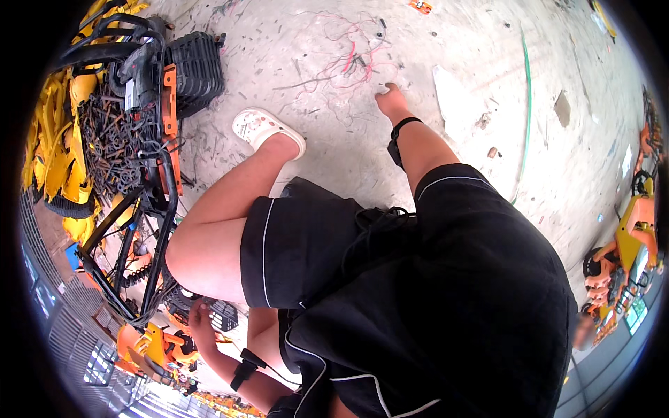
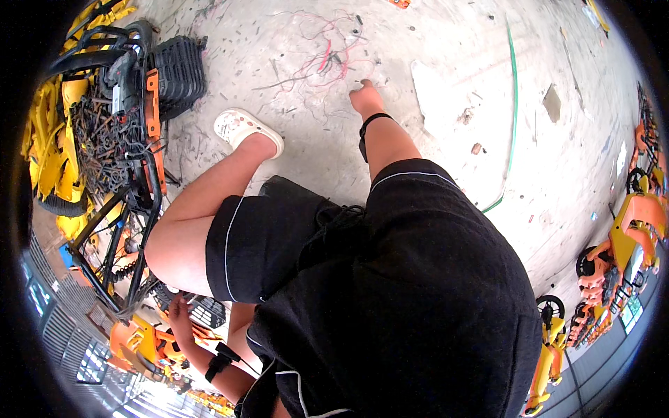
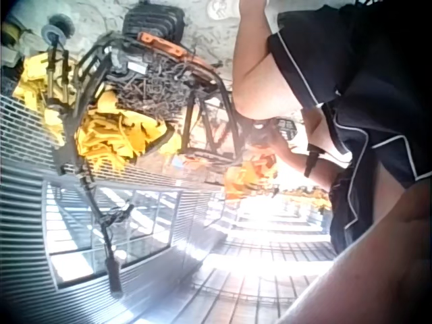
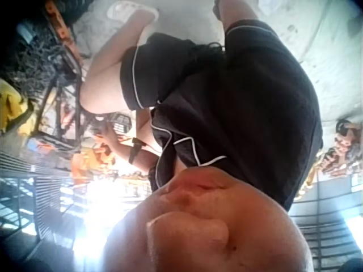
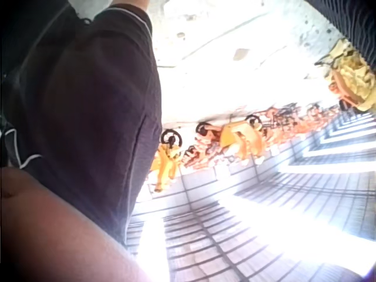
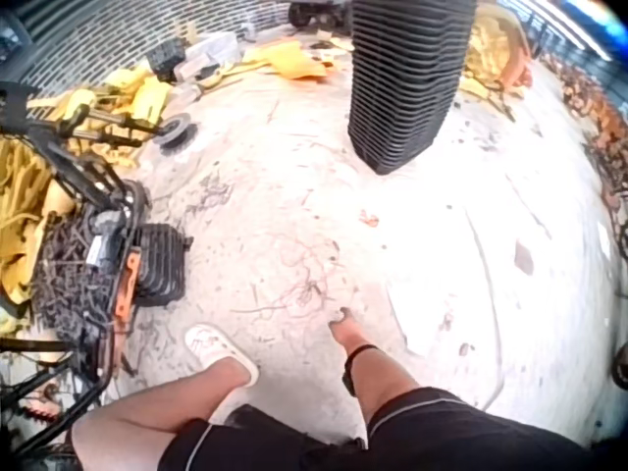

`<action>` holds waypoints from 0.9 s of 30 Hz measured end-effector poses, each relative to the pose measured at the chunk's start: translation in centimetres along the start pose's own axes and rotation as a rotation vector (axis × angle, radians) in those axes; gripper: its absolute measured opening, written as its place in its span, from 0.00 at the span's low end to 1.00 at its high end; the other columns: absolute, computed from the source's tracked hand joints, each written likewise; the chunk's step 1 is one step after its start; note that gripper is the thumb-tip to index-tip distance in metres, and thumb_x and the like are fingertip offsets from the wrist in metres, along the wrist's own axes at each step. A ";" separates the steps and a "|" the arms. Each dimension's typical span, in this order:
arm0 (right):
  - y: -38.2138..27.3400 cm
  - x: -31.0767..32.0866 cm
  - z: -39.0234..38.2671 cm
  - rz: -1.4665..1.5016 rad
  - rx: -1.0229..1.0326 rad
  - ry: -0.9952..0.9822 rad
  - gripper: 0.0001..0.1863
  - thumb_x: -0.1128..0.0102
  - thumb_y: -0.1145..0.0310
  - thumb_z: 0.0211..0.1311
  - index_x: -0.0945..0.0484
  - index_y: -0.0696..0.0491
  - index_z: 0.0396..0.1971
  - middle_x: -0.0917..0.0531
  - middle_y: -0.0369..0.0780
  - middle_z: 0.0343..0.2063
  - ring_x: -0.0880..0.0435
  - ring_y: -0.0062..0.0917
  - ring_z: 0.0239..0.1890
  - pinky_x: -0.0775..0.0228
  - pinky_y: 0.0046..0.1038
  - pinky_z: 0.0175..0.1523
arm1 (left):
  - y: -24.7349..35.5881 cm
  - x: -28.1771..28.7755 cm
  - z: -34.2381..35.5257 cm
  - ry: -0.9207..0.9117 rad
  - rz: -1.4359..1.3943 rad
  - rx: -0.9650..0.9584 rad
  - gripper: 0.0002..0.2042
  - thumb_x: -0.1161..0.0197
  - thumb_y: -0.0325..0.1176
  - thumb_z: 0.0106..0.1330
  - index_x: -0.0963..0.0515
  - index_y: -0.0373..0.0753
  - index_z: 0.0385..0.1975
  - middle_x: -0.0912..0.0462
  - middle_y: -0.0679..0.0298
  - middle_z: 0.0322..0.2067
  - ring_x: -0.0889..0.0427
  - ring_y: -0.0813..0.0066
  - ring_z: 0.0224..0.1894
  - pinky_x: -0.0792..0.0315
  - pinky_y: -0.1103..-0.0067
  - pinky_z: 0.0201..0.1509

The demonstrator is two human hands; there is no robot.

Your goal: The person manipulates and inspects electrical wires while sitting next to a partially disassembled motorcycle frame.

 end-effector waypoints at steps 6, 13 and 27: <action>-3.1 -4.9 0.0 0.752 -0.317 -0.517 0.21 0.37 0.65 0.57 0.26 0.53 0.51 0.18 0.35 0.33 0.25 0.20 0.30 0.30 0.26 0.34 | 2.5 0.2 0.3 -0.015 -0.036 -0.043 0.15 0.46 0.33 0.72 0.27 0.31 0.53 0.22 0.62 0.42 0.25 0.77 0.40 0.29 0.81 0.45; -8.9 1.2 4.1 0.504 -0.020 -0.318 0.16 0.43 0.56 0.60 0.19 0.56 0.35 0.17 0.36 0.28 0.23 0.21 0.27 0.29 0.26 0.33 | 3.2 1.2 0.2 0.033 0.070 -0.076 0.18 0.47 0.36 0.73 0.29 0.31 0.55 0.22 0.58 0.47 0.24 0.75 0.46 0.30 0.79 0.51; -29.7 32.7 -10.6 0.498 0.889 0.577 0.16 0.49 0.63 0.67 0.23 0.59 0.25 0.23 0.43 0.18 0.24 0.26 0.23 0.33 0.29 0.31 | 9.5 3.0 -3.1 0.280 0.077 -0.327 0.17 0.47 0.34 0.73 0.29 0.32 0.56 0.21 0.60 0.44 0.24 0.77 0.42 0.29 0.80 0.46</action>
Point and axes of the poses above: each hand's wrist, its own z-axis towards the middle knuckle, its own x-axis out of the back of the hand, y = z × x, the point moved 8 cm from there along z, towards the middle knuckle
